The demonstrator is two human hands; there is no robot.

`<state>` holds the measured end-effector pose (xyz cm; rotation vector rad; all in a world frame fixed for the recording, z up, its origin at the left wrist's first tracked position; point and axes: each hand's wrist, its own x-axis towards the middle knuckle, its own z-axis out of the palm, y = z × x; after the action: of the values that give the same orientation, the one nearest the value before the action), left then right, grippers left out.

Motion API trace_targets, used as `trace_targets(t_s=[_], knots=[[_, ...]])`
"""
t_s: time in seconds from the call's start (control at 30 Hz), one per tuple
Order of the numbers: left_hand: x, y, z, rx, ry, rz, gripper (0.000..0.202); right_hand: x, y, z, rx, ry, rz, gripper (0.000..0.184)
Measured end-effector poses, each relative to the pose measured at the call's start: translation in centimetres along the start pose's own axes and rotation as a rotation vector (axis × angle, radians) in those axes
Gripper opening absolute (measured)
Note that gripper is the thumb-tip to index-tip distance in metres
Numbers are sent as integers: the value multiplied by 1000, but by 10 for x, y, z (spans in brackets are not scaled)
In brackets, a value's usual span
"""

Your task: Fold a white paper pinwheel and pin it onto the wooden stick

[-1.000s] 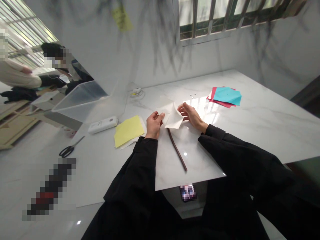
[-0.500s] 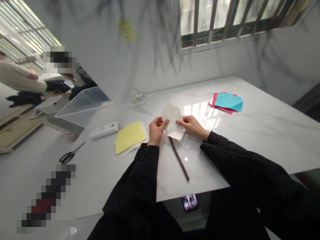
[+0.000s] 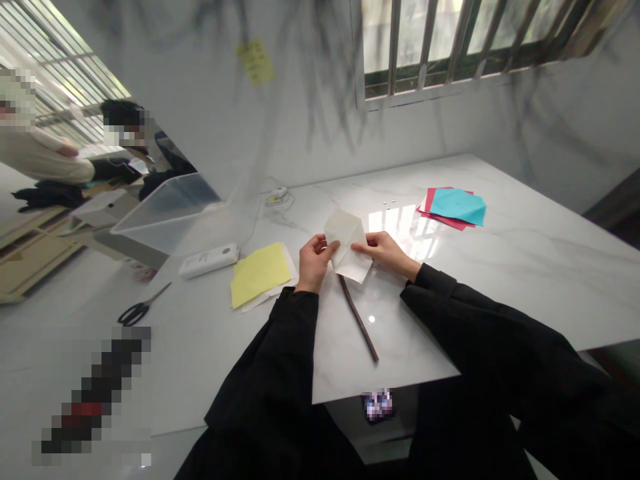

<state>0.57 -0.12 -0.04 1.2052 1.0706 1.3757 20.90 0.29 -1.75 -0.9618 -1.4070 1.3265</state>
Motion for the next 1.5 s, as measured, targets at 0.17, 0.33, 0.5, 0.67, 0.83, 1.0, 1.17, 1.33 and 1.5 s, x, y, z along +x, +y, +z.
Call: trace_targets(t_s=[0.17, 0.33, 0.5, 0.67, 0.83, 1.0, 1.17, 1.33, 1.5], knots=[[1, -3, 1, -21, -1, -10, 53, -1, -3, 0, 34, -3, 11, 50], [1, -2, 2, -42, -17, -24, 56, 0, -3, -1, 57, -18, 19, 45], [-1, 1, 3, -38, -45, -41, 58, 0, -3, -1, 79, -7, 25, 48], [-3, 0, 4, -40, -80, -43, 58, 0, -3, -2, 50, -2, 18, 51], [-3, 0, 5, -36, -86, -55, 59, 1, -1, -2, 38, -3, -9, 51], [-5, 1, 6, -36, -95, -63, 63, 2, 0, -3, 4, 8, -17, 53], [-5, 0, 8, -29, -96, -46, 61, 2, 4, -4, -22, -10, -31, 50], [-5, -1, 8, 7, -82, -37, 61, 2, 3, -3, -56, -32, -48, 54], [-5, 0, 8, 35, -117, -40, 58, 1, -7, -2, -16, 80, -50, 64]])
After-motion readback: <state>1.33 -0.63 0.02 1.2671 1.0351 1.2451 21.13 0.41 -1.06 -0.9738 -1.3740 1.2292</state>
